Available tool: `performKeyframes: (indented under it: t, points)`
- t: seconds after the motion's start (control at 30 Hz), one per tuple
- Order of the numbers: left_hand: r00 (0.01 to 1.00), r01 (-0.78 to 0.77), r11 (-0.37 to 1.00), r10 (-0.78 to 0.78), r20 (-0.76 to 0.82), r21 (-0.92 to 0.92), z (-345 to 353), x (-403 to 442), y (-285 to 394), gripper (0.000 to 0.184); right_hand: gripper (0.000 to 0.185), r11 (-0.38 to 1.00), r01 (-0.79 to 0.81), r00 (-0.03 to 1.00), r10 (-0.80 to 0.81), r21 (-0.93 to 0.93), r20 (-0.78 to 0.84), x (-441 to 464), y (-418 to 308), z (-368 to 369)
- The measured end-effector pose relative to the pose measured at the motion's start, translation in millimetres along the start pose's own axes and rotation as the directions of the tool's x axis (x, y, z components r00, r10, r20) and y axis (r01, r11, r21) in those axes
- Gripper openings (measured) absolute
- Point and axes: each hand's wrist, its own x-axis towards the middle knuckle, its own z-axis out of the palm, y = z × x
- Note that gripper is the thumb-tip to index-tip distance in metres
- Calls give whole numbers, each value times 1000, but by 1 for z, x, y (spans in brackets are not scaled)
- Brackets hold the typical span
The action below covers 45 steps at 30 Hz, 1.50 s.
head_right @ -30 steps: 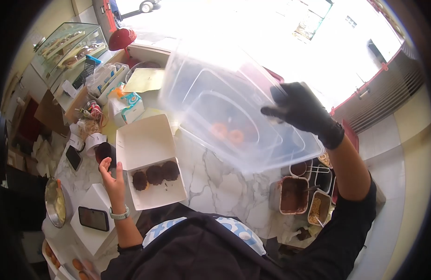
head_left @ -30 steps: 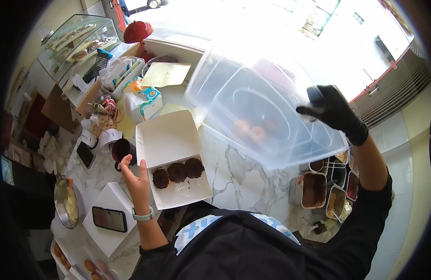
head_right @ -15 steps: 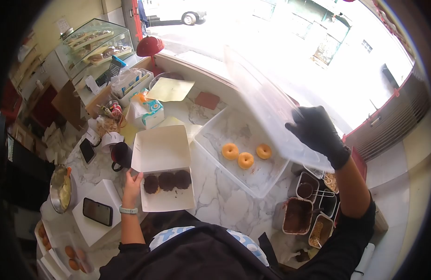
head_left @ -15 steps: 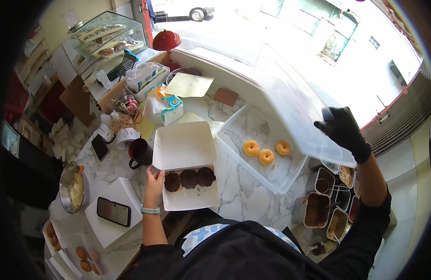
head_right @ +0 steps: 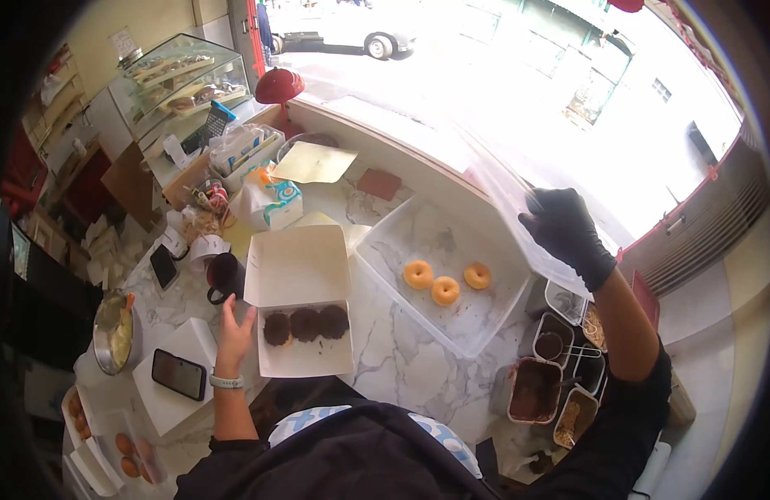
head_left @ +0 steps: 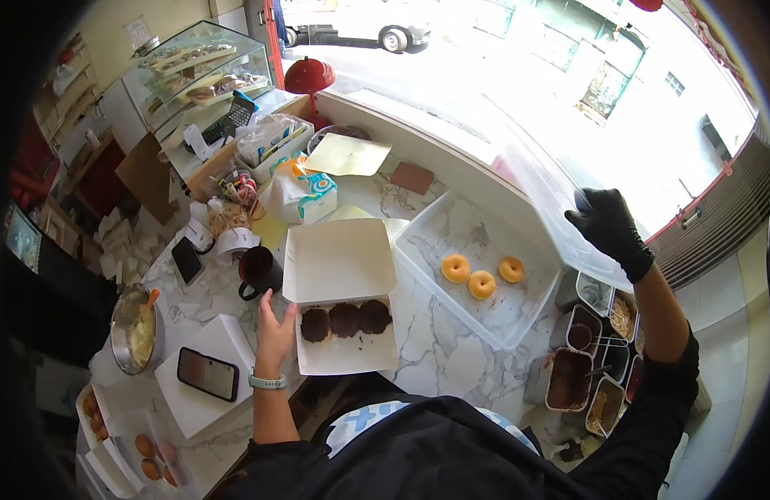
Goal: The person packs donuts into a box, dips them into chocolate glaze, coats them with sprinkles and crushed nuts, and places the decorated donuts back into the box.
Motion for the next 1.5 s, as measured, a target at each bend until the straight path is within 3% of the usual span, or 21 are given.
performKeyframes:
  t: [0.07, 0.13, 0.2, 0.23, 0.27, 0.33, 0.4, 0.53, 0.57, 0.67, 0.7, 0.73, 0.87, 0.93, 1.03, 1.13, 1.17, 1.27, 1.3, 1.33, 1.5]
  points:
    - [993, -97, 993, 101, -56, 66, -9, -1, 23, 56, 37, 975, 195, 970, -207, -106, -125, -1, 1, 2]
    - [979, -181, 982, 185, -82, 57, -14, -6, 45, 53, 40, 959, -168, 959, 105, 229, 264, 0, -9, -24]
    - [980, -201, 963, 199, -29, -181, -13, -13, 64, 48, 41, 973, -112, 977, 70, 203, 201, -1, 3, -22]
    - [977, -202, 934, 211, 1, -294, -11, -17, 73, 46, 40, 811, -440, 886, 322, 386, 334, 4, -5, -31]
    - [970, -180, 865, 237, 63, -468, -7, -22, 86, 35, 37, 991, -107, 994, 106, 76, 21, 1, 5, -13]
    - [910, 18, 779, 248, 333, -627, 0, -33, 101, 28, 34, 999, 14, 995, -9, 53, -95, -2, 4, 0]
    - [698, 39, 873, 324, 638, -486, 13, -41, 89, 26, 33, 980, -83, 994, 70, 182, 80, -4, -5, -18]
    - [-124, -377, 924, -117, 985, 62, 20, -66, 68, 28, 31, 797, -441, 887, 316, 413, 338, 1, -9, -37]
    - [-146, -424, 902, -162, 976, 87, 19, -75, 58, 34, 31, 991, -103, 995, 104, 90, -2, -3, 1, -20]
    - [-168, -538, 815, -351, 921, 213, 13, -95, 23, 63, 34, 978, -180, 983, 178, 105, 34, -12, 1, -5]
    - [-172, -550, 807, -360, 917, 214, 12, -101, 23, 63, 40, 997, 7, 999, -4, 78, -40, -16, 0, -8]
    - [-171, -542, 822, -313, 934, 176, 14, -107, 16, 62, 43, 920, -237, 966, 188, 312, 177, -14, -11, -28]
    - [-157, -538, 837, -215, 964, 99, 21, -120, 1, 62, 39, 862, -399, 911, 334, 314, 241, -8, -4, -32]
    - [-159, -531, 842, -203, 966, 90, 23, -122, 0, 62, 36, 988, -143, 989, 145, 55, -28, -11, 5, -6]
    - [-162, -527, 846, -191, 968, 79, 24, -120, 0, 62, 39, 995, 98, 995, -98, -21, 2, -20, 5, -5]
    - [-167, -522, 850, -179, 970, 67, 24, -121, -2, 61, 39, 991, 3, 989, -23, 137, 143, -16, 9, -17]
    - [-171, -522, 850, -177, 969, 63, 25, -121, -2, 61, 38, 883, -357, 914, 263, 306, 310, -7, -4, -29]
    - [-192, -522, 851, -175, 966, 50, 26, -120, -3, 61, 32, 999, -23, 994, 27, 34, -107, -13, 8, 9]
    - [-197, -527, 849, -173, 965, 45, 27, -119, -4, 61, 41, 977, -131, 990, 139, 170, -31, -15, 6, 7]
    - [-198, -527, 849, -172, 965, 43, 28, -119, -5, 61, 42, 996, 83, 992, -84, -9, -99, -17, 4, 2]
    - [-211, -525, 851, -158, 965, 24, 31, -117, -6, 60, 36, 850, -425, 897, 348, 312, 273, -10, 1, -22]
